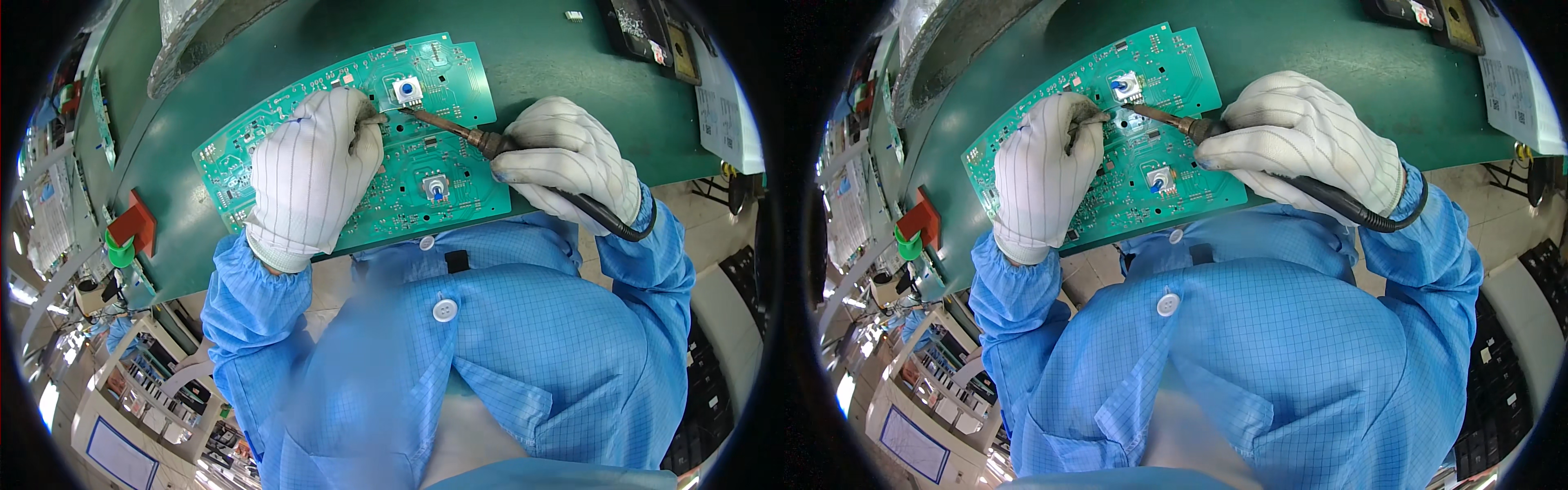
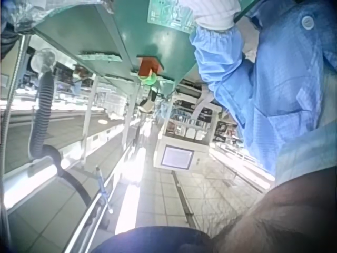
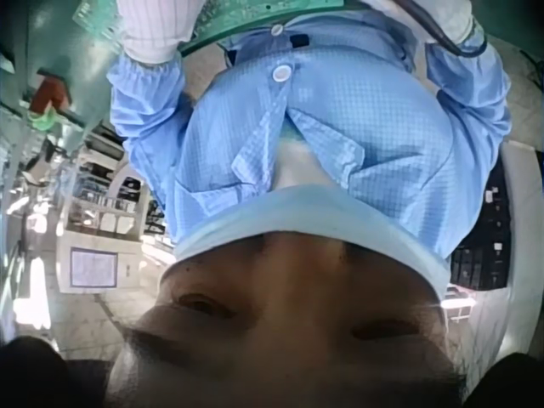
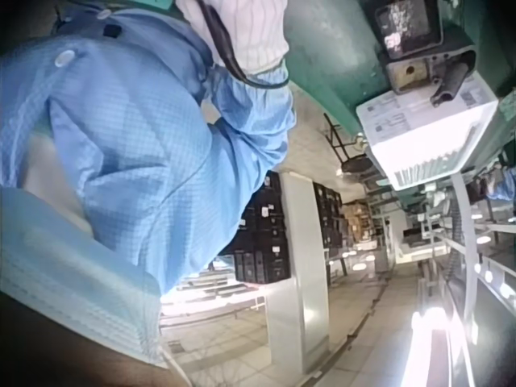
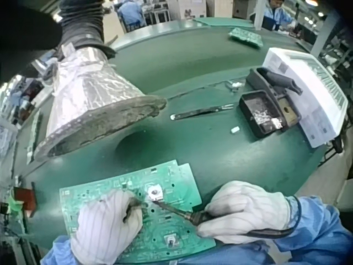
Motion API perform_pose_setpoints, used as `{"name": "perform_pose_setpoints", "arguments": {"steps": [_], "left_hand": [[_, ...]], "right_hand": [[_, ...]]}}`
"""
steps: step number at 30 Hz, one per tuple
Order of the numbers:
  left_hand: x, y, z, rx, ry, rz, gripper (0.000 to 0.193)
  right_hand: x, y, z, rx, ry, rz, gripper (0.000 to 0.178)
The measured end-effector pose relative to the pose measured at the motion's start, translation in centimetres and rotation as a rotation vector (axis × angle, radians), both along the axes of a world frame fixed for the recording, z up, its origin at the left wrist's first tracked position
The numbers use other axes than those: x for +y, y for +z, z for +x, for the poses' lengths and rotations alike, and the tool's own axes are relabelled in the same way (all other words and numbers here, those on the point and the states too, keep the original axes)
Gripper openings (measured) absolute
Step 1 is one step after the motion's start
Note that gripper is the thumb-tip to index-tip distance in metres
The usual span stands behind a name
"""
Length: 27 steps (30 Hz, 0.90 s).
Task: Soldering components onto multiple printed circuit boards.
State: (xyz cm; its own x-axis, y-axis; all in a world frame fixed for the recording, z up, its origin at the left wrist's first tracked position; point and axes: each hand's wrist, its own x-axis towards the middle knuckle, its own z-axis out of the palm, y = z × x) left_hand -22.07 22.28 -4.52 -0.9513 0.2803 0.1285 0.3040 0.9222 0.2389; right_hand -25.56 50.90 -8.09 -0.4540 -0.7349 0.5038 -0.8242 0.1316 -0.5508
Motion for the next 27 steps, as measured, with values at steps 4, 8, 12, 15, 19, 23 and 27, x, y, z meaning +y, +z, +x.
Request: {"name": "perform_pose_setpoints", "arguments": {"steps": [4, 8, 12, 15, 19, 23, 27], "left_hand": [[0.3, 0.3, -0.1, 0.012, -0.016, -0.042, 0.012], [0.3, 0.4, -0.2, -0.007, -0.027, -0.048, 0.012], [0.8, 0.5, -0.3, 0.019, -0.035, -0.073, 0.012], [0.9, 0.5, -0.2, 0.032, -0.042, -0.07, 0.013], [1.1, 0.9, 0.0, 0.015, -0.021, -0.103, 0.012], [1.3, 2.1, 0.4, 0.011, 0.005, 0.157, 0.011], [2.2, 5.0, 3.4, -0.178, 0.168, 0.462, 0.012]], "right_hand": [[0.3, -0.1, -0.1, 0.005, 0.006, -0.017, 0.037], [0.1, 0.0, -0.1, -0.008, 0.01, -0.009, 0.037], [0.2, 0.0, -0.2, 0.012, 0.009, -0.015, 0.036], [0.3, -0.1, -0.3, 0.031, 0.021, -0.042, 0.036], [0.4, 0.0, -0.3, 0.02, 0.031, -0.031, 0.038], [0.5, 0.6, 0.1, 0.008, -0.043, -0.076, 0.039], [0.3, 2.2, 1.2, 0.055, -0.191, -0.115, 0.041]]}}
